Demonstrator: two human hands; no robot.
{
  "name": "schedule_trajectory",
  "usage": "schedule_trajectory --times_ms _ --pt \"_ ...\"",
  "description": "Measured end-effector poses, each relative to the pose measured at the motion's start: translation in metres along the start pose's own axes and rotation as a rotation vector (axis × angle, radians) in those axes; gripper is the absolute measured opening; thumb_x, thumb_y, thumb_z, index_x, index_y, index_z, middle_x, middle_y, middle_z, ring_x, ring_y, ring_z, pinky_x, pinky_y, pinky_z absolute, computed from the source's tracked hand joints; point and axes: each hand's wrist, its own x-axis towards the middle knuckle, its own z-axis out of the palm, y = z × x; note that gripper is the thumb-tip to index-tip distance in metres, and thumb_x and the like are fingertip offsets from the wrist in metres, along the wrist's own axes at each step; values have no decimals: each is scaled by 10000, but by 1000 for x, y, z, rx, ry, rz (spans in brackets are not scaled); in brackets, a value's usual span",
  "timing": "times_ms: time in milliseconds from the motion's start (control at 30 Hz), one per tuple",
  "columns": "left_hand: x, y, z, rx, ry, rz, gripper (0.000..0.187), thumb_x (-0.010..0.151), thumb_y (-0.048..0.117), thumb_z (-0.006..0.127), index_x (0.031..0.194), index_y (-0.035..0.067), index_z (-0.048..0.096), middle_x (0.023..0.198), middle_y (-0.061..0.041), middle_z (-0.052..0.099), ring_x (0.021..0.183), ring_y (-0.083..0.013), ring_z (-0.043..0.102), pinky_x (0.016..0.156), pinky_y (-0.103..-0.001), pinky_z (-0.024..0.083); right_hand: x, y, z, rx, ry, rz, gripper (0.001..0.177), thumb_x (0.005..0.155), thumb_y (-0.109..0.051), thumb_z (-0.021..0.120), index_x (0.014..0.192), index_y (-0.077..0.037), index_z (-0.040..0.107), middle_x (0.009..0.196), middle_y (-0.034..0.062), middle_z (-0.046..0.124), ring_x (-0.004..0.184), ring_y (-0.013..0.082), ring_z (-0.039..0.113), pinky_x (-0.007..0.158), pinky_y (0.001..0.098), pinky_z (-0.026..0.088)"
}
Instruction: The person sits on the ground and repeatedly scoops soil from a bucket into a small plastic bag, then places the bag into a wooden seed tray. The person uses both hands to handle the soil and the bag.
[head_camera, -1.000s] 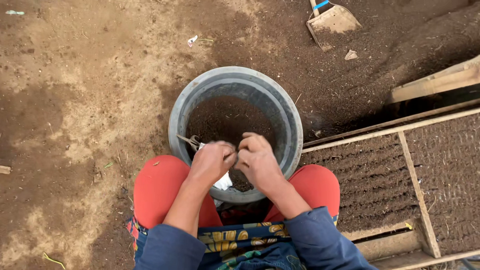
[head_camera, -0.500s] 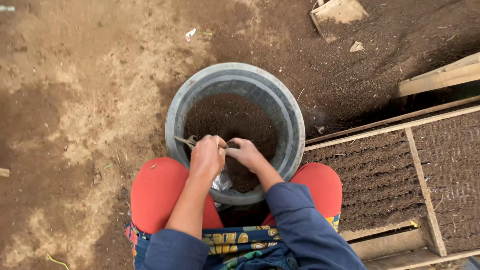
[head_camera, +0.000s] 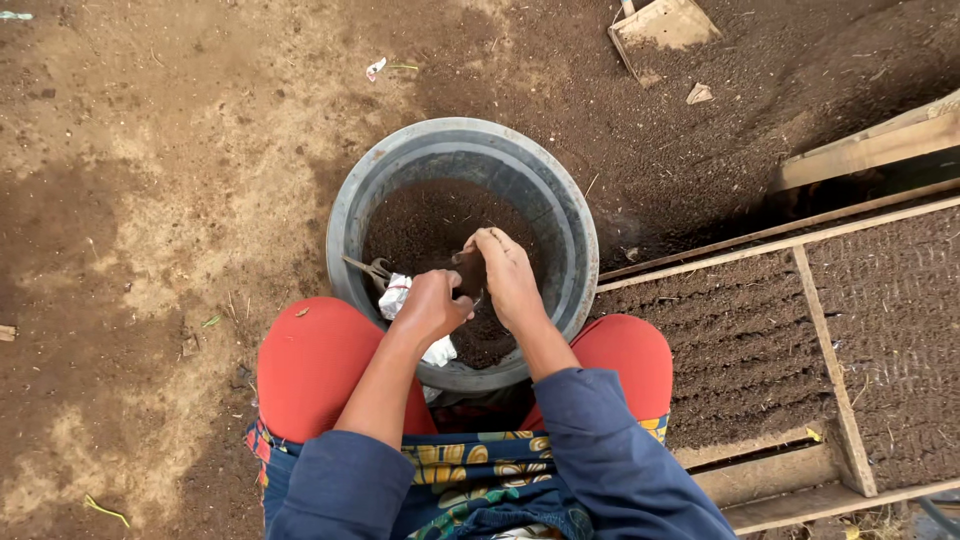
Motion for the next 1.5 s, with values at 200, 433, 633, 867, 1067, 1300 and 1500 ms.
schedule_trajectory --times_ms 200,433,633,867,1067,1300,1500 --pt "10 -3 -2 44 -14 -59 222 819 195 697 937 25 776 794 -239 739 892 -454 748 774 -566 595 -17 10 -20 -498 -195 -417 197 869 -82 616 946 -194 760 992 22 741 1022 225 719 921 375 556" --pt "-3 15 -31 -215 -21 -73 463 919 130 645 1382 126 650 1123 -127 671 1025 -273 729 940 -473 611 -2 45 -40 -1183 -286 -455 217 916 -115 668 1122 -165 626 1116 56 669 1170 330 656 1115 712 365" --pt "9 -16 -5 -417 -124 -124 421 887 166 854 1237 -10 699 1091 -226 726 1089 -396 739 928 -498 671 11 45 -48 -411 -275 -443 435 802 64 605 1193 -111 683 1135 124 690 1129 289 687 1037 476 519" --pt "34 -48 31 -551 -57 -197 378 806 97 913 1162 80 791 983 -191 791 840 -186 768 756 -268 679 35 126 -21 -891 -465 -59 340 826 -264 824 1087 -58 752 1130 209 748 1133 418 687 988 525 557" --pt "-7 13 -18 -436 -185 -109 483 883 187 873 1315 60 700 1281 -279 682 1216 -492 654 876 -575 662 25 35 -36 34 46 123 385 929 -458 709 743 -129 634 647 106 657 531 231 645 441 314 388" --pt "1 1 3 -347 -258 -122 693 921 195 840 1497 -29 528 1429 -353 565 1232 -532 626 877 -624 636 -16 -29 -6 558 -104 41 429 1069 -238 537 676 -98 436 692 72 471 677 219 557 646 353 455" --pt "12 -21 15 -419 -267 -125 798 868 181 887 1523 -45 492 1440 -378 542 1217 -570 620 875 -622 660 -16 -12 -18 172 -206 -299 424 1027 -108 530 606 -85 487 656 83 513 656 224 590 720 318 521"
